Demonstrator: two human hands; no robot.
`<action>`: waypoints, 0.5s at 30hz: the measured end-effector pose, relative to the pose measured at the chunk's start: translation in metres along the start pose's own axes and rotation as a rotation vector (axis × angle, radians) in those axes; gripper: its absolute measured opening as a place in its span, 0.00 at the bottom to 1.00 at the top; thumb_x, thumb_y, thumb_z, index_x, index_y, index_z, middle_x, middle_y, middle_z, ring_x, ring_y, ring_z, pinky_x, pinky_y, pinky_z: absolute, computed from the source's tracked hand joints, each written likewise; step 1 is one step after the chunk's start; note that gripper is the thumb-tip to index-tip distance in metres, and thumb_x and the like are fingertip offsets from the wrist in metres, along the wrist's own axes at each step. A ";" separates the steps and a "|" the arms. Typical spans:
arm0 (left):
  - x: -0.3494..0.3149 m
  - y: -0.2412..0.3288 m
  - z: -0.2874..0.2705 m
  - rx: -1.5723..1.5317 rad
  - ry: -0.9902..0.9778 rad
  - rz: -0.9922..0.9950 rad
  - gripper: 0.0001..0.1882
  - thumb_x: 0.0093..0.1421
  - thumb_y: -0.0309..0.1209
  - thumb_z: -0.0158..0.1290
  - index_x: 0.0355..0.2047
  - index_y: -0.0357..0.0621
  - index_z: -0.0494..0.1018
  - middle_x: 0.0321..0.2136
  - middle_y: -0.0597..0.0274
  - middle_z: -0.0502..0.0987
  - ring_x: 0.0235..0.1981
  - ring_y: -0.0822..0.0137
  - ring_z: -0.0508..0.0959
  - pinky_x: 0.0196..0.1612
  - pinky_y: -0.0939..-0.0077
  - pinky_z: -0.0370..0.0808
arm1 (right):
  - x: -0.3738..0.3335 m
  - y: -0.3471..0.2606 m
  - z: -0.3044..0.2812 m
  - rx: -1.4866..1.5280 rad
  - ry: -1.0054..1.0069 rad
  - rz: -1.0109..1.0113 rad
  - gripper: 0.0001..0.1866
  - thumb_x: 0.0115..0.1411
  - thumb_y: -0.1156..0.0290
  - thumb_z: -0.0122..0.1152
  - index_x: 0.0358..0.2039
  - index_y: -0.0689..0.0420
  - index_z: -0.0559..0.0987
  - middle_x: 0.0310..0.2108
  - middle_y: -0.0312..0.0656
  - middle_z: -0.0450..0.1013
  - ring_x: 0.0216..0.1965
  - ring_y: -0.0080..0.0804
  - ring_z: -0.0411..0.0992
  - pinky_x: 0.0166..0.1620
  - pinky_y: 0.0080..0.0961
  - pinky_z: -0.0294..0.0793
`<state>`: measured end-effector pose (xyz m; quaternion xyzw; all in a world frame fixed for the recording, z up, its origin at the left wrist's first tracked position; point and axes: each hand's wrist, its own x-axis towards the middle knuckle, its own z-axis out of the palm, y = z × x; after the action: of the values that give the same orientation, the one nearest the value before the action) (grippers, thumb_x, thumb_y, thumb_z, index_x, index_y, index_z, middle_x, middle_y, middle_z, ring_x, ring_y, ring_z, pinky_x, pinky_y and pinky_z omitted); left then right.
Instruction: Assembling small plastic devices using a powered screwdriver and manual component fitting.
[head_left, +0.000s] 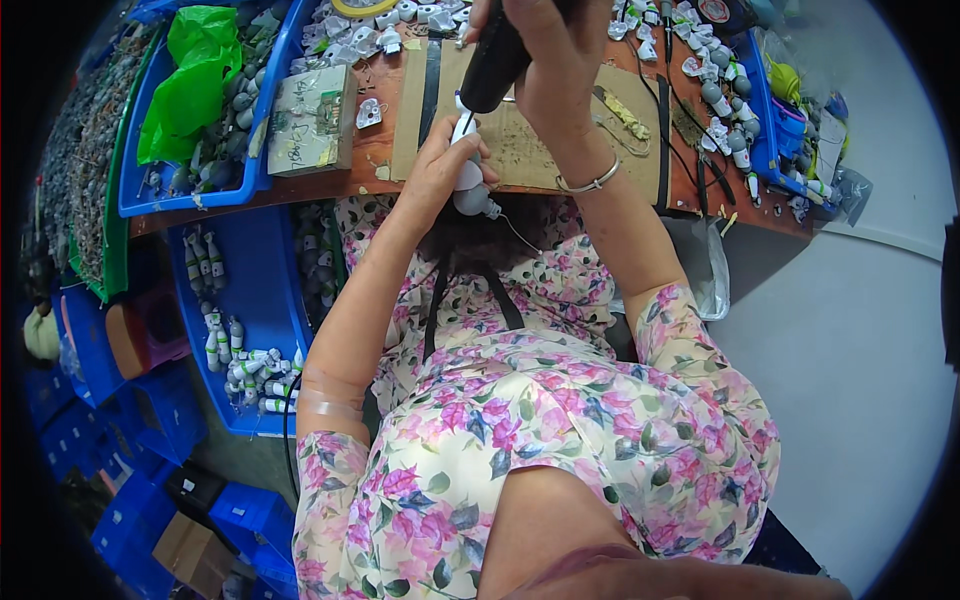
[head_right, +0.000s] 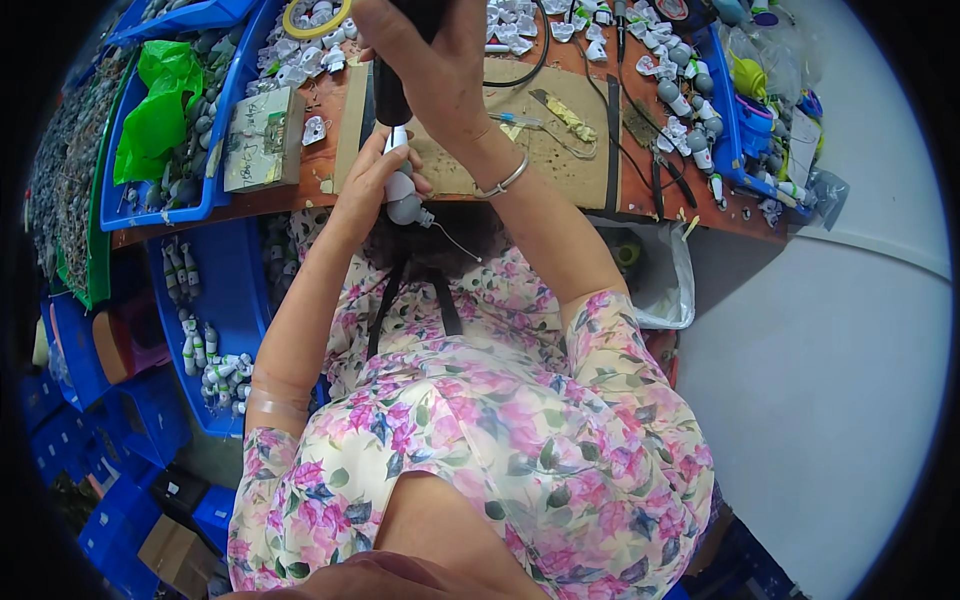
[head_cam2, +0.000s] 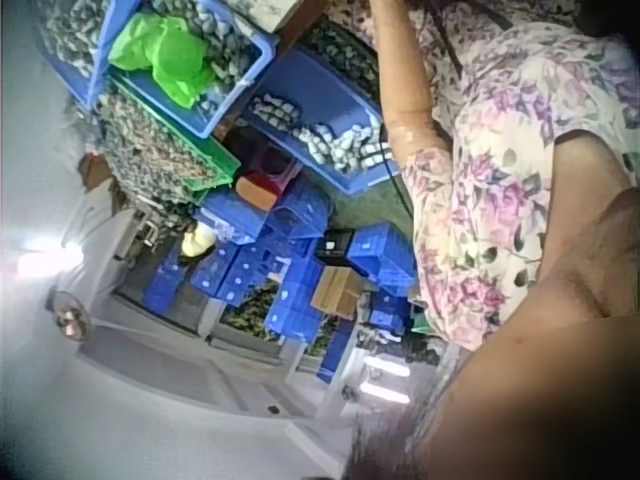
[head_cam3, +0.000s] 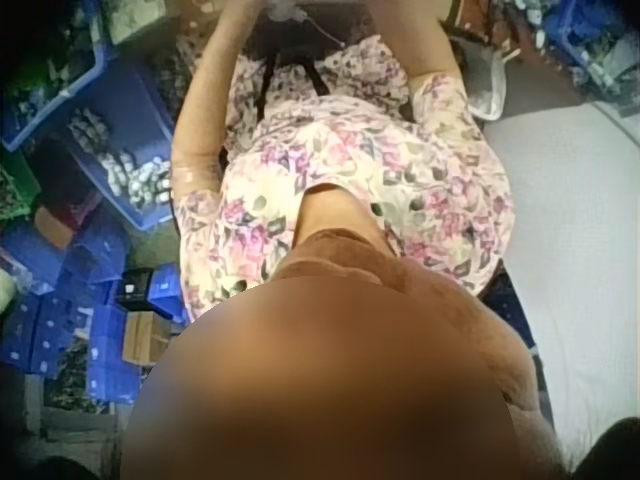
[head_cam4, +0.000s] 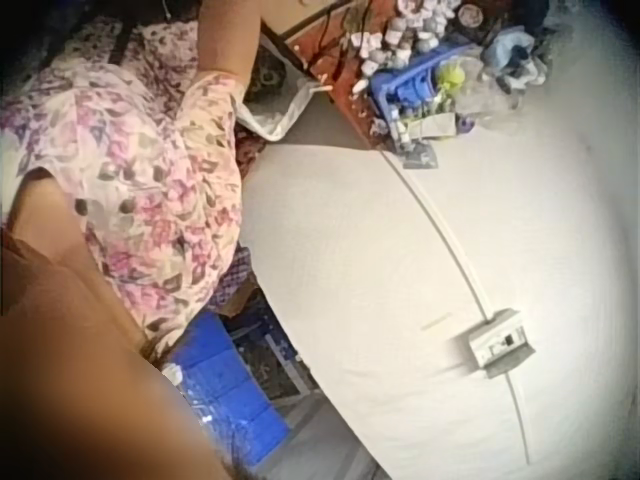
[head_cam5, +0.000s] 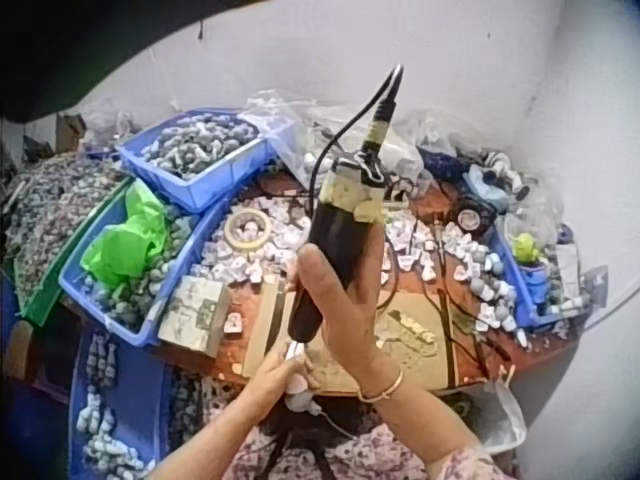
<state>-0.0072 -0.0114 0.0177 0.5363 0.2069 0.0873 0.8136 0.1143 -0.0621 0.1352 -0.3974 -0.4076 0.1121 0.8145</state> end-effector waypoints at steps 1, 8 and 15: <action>0.000 0.000 -0.001 -0.035 -0.006 -0.002 0.16 0.62 0.35 0.46 0.46 0.40 0.60 0.30 0.61 0.70 0.27 0.69 0.78 0.33 0.76 0.75 | 0.002 -0.002 0.001 0.000 -0.001 0.000 0.19 0.62 0.69 0.57 0.50 0.56 0.63 0.28 0.35 0.68 0.24 0.18 0.67 0.26 0.16 0.69; -0.001 -0.001 -0.002 -0.062 -0.003 -0.014 0.17 0.60 0.33 0.48 0.47 0.39 0.60 0.30 0.61 0.71 0.27 0.69 0.78 0.33 0.77 0.75 | 0.000 -0.007 -0.002 0.052 -0.032 -0.098 0.21 0.62 0.68 0.56 0.53 0.56 0.61 0.29 0.38 0.68 0.25 0.22 0.69 0.28 0.20 0.70; -0.001 -0.001 -0.003 0.002 -0.007 -0.032 0.19 0.59 0.31 0.50 0.48 0.39 0.59 0.29 0.61 0.72 0.27 0.70 0.79 0.33 0.77 0.75 | -0.005 -0.006 0.000 0.080 -0.022 -0.044 0.24 0.61 0.66 0.58 0.54 0.56 0.60 0.32 0.39 0.68 0.26 0.24 0.69 0.29 0.21 0.71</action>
<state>-0.0089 -0.0098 0.0163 0.5341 0.2128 0.0724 0.8150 0.1101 -0.0686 0.1373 -0.3543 -0.4203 0.1148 0.8274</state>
